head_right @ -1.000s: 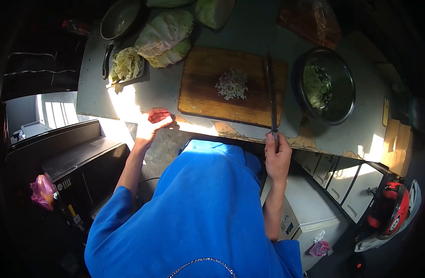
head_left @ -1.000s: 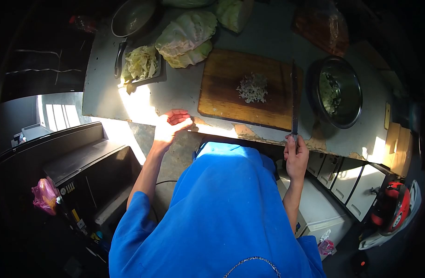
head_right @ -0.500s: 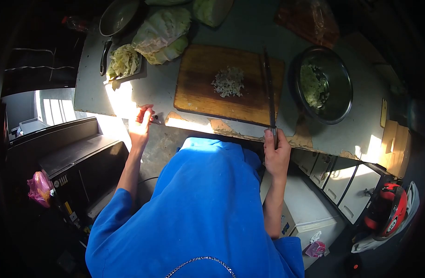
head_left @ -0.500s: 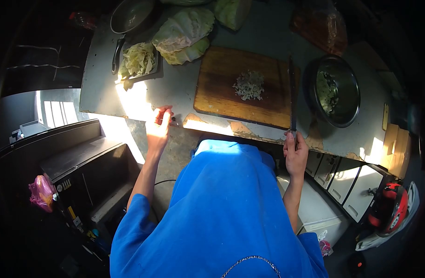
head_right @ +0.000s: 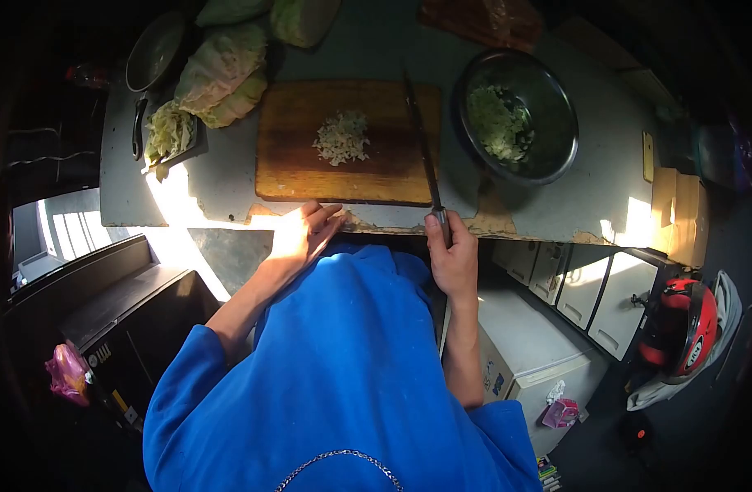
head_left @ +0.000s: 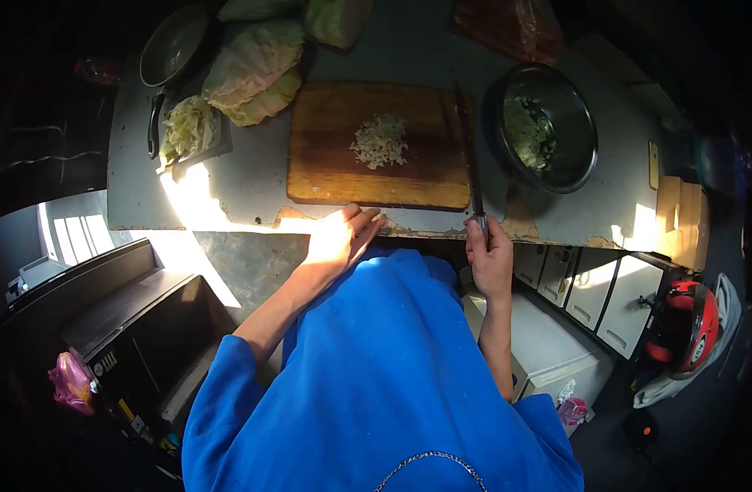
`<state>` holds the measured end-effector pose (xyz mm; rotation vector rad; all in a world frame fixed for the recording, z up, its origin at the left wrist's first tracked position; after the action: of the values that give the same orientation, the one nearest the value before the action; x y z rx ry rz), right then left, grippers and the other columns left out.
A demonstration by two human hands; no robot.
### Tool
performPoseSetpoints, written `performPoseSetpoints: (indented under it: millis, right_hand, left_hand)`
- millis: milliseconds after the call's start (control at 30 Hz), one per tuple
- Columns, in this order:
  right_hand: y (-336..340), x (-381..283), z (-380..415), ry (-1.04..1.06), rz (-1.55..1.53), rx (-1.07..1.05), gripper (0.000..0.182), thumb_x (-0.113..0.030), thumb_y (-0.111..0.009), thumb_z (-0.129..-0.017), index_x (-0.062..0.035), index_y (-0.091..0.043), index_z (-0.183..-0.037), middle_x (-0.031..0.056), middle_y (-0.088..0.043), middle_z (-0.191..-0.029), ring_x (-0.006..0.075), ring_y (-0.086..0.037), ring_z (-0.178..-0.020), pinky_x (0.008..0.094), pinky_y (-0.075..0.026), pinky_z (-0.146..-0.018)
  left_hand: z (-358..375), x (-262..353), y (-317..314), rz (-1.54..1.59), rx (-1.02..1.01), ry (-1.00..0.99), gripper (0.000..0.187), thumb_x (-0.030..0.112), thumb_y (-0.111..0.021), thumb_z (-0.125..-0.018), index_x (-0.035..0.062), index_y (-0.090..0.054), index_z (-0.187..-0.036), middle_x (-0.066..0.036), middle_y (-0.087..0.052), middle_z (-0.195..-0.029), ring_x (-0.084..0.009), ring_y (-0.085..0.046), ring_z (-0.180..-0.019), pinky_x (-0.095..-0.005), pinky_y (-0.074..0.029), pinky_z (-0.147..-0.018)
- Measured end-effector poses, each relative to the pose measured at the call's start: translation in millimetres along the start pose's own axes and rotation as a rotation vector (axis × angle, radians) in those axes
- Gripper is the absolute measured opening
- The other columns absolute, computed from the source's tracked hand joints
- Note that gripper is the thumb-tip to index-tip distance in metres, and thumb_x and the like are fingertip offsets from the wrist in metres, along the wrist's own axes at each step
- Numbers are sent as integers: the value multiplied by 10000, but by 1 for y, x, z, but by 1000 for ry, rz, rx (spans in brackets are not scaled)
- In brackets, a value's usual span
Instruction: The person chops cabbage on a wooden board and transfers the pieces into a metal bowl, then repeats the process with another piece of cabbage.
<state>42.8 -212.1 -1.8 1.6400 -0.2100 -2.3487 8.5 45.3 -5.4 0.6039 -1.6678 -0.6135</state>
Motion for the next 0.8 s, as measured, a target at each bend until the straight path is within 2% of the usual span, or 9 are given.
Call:
performPoseSetpoints:
  millis: [33,233,400,467,567,633,700,733,800]
  right_hand:
    - [2,2,0,11,16,1,323,-330,-634,-1022,-29,-624,-906,-29,-531,-621,50,-459,-567,251,-370,-528]
    - [9,1,-2,19,39,-9,302,-306,-636,-1017,-27,-627,-903,-21,-534,-617,56,-459,-573,265,-375,-537]
    - [8,3,-8,20,64,-43,291,-291,-639,-1014,-16,-628,-920,-20,-517,-615,55,-438,-578,267,-366,-540]
    - [6,2,-10,16,58,-45,284,-279,-639,-1013,-7,-627,-931,-19,-496,-611,55,-419,-580,269,-360,-541]
    - [5,-4,-14,77,50,-41,282,-275,-639,-1013,-5,-627,-933,-18,-489,-610,59,-414,-580,273,-359,-540]
    - [3,-5,-15,62,47,-53,282,-277,-640,-1013,-8,-627,-931,-19,-478,-606,61,-412,-580,278,-360,-541]
    - [-1,1,-17,73,75,-107,277,-296,-602,-1048,-22,-635,-1029,-53,-494,-662,26,-428,-557,214,-344,-504]
    - [-3,0,-18,87,92,-109,278,-296,-601,-1048,-22,-639,-1028,-52,-495,-658,30,-432,-553,217,-349,-505]
    - [-7,-1,-18,89,98,-116,276,-295,-603,-1047,-22,-641,-1026,-49,-495,-653,31,-433,-551,219,-350,-504]
  left_hand:
    - [-5,2,-1,-17,-9,8,189,170,-754,-890,46,-746,-1032,-88,-635,-797,-284,-658,-635,-374,-538,-582]
    - [-12,2,-20,-81,23,56,121,160,-787,-850,64,-783,-923,-80,-664,-780,-290,-686,-655,-372,-562,-604]
    - [-8,5,-29,-54,4,39,109,102,-733,-891,45,-725,-983,-104,-664,-868,-309,-689,-711,-377,-557,-625]
    - [-8,6,-29,6,6,-14,131,42,-689,-895,9,-669,-1020,-144,-616,-874,-352,-645,-754,-411,-541,-649]
    - [-4,3,-25,-14,75,-27,129,32,-701,-878,9,-672,-1001,-146,-619,-881,-342,-639,-789,-412,-540,-679]
    - [-2,6,-21,-76,93,-67,154,48,-751,-858,21,-713,-1005,-108,-665,-912,-307,-665,-796,-401,-558,-683]
    - [-2,9,-20,-64,58,-66,209,56,-764,-844,15,-725,-1045,-104,-681,-935,-297,-667,-813,-383,-564,-703]
    - [1,1,-28,-52,-31,-35,269,11,-723,-843,7,-713,-1111,-128,-686,-989,-316,-669,-866,-387,-569,-742]
    - [2,6,-25,-69,-43,-45,280,-11,-689,-845,7,-706,-1124,-144,-680,-1016,-332,-667,-889,-396,-569,-757]
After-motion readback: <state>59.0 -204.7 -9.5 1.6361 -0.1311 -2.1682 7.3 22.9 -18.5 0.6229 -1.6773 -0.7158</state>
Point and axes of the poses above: each hand's wrist, its own z-axis away from the middle knuckle, its own y-axis out of the back of the hand, x = y × z, the point moved 8 cm from there along -z, towards the middle knuckle
